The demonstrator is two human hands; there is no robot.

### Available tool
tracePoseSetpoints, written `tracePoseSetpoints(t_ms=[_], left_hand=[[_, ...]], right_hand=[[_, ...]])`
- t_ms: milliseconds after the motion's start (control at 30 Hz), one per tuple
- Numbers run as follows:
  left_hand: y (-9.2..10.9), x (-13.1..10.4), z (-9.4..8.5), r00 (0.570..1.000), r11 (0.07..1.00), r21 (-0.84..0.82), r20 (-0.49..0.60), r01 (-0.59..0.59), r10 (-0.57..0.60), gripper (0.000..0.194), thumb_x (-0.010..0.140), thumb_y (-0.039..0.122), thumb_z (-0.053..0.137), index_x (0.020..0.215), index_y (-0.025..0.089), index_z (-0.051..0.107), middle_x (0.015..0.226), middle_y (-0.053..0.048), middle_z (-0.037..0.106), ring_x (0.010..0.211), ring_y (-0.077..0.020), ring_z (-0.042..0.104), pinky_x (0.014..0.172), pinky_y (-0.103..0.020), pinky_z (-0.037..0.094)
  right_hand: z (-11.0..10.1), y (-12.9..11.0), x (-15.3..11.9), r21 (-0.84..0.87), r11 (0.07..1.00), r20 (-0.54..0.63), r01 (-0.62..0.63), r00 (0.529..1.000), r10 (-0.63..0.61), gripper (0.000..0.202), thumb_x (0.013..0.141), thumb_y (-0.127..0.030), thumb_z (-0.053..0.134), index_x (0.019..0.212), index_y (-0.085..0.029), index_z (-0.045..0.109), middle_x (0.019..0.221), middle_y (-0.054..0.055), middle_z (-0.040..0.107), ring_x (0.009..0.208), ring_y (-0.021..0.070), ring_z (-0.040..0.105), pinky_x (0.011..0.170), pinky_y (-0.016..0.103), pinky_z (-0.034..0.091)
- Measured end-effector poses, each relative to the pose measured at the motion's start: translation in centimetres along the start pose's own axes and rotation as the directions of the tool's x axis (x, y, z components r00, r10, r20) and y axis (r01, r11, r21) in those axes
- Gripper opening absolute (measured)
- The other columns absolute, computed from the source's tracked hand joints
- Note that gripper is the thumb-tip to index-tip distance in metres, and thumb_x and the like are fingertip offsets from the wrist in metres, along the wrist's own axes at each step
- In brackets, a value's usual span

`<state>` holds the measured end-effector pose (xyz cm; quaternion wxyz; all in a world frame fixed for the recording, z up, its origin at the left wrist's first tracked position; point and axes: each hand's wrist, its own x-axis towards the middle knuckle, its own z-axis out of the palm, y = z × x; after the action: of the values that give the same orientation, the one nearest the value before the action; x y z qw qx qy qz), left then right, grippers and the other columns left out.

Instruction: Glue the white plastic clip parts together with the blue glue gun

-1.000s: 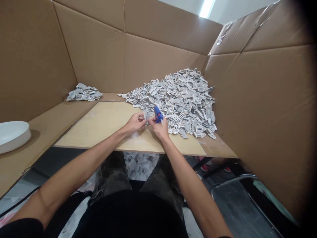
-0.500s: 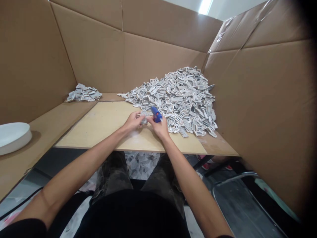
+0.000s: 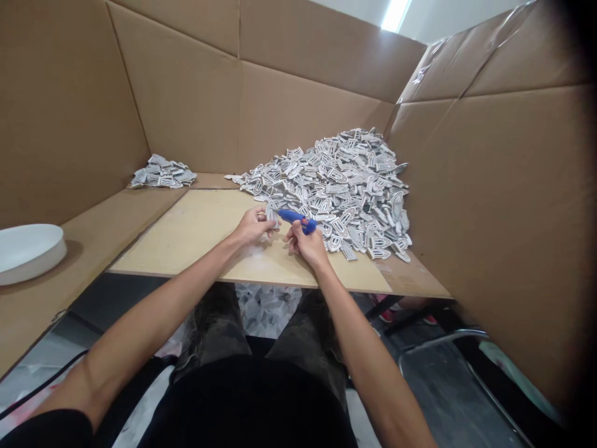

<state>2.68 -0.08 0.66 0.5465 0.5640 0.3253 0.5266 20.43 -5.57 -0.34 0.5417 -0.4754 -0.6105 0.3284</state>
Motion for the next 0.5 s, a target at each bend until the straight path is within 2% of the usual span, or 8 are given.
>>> tracePoseSetpoints(t_ms=[333, 500], left_hand=[[0.11, -0.25, 0.29, 0.999, 0.999, -0.034, -0.019, -0.033, 0.032, 0.031, 0.073, 0.006, 0.081, 0.089, 0.016, 0.057, 0.072, -0.001, 0.071, 0.063, -0.0134, 0.07, 0.054, -0.019, 0.048], [0.3, -0.33, 0.45, 0.999, 0.999, -0.035, -0.027, -0.028, 0.027, 0.034, 0.072, 0.005, 0.082, 0.091, 0.016, 0.056, 0.074, 0.0, 0.071, 0.065, -0.0137, 0.072, 0.056, -0.019, 0.049]], right_hand=[[-0.01, -0.3, -0.16, -0.065, 0.998, 0.002, 0.022, 1.0, -0.022, 0.078, 0.085, -0.094, 0.054, 0.062, -0.02, 0.065, 0.055, 0.007, 0.066, 0.045, 0.0149, 0.059, 0.047, 0.027, 0.046], [0.17, -0.83, -0.39, -0.05, 0.999, -0.036, -0.009, 0.999, 0.007, 0.077, 0.08, -0.096, 0.057, 0.061, -0.022, 0.059, 0.055, 0.006, 0.065, 0.042, 0.0141, 0.056, 0.044, 0.027, 0.044]])
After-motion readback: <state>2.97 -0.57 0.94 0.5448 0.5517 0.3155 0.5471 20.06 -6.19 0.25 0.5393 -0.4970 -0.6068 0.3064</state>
